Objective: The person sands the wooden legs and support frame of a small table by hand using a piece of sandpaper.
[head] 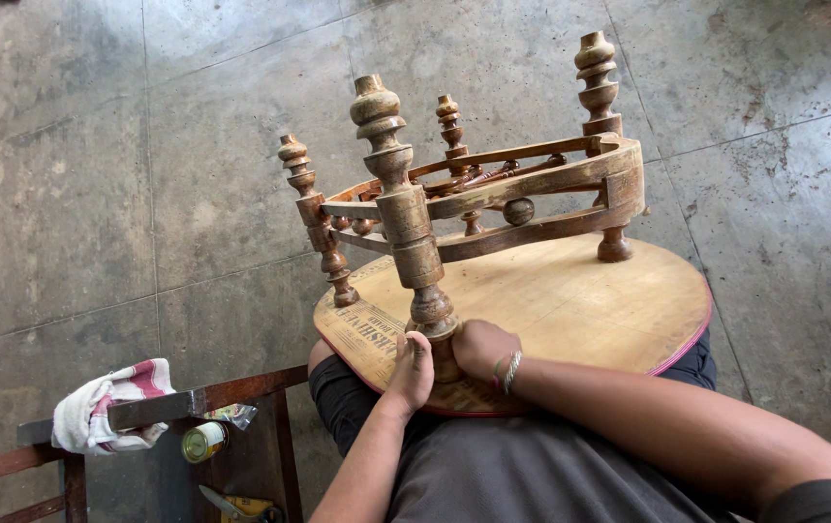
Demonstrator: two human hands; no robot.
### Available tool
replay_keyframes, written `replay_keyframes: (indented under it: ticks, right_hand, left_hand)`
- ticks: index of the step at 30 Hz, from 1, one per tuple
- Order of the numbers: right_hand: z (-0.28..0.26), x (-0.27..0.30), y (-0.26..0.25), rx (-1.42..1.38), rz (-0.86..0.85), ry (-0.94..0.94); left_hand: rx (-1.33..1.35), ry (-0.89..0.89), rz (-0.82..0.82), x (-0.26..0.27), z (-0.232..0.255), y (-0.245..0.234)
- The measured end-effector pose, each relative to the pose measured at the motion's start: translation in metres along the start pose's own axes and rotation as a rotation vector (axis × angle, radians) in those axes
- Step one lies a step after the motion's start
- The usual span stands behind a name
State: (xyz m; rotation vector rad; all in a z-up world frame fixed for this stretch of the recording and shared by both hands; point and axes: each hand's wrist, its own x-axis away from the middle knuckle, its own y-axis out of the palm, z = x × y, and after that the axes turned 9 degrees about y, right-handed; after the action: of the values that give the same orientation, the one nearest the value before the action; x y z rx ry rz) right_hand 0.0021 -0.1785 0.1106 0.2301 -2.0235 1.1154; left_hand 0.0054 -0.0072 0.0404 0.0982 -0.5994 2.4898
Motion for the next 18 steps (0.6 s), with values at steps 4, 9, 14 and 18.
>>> replay_keyframes:
  ticks: [4, 9, 14, 18]
  right_hand:
    - [0.006, 0.005, -0.001, 0.066, 0.009, -0.091]
    - [0.008, 0.011, -0.012, 0.193, -0.028, -0.152]
    - [0.013, 0.015, -0.025, 0.311, -0.049, -0.274]
    - [0.003, 0.009, -0.02, 0.212, -0.06, -0.21]
  left_hand:
    - [0.011, -0.043, -0.017, -0.002, -0.013, 0.005]
    - [0.111, -0.086, 0.084, 0.004, -0.061, 0.02]
    - [0.585, -0.125, 0.207, -0.004, -0.049, 0.015]
    - [0.596, -0.081, 0.168, 0.003, -0.017, 0.007]
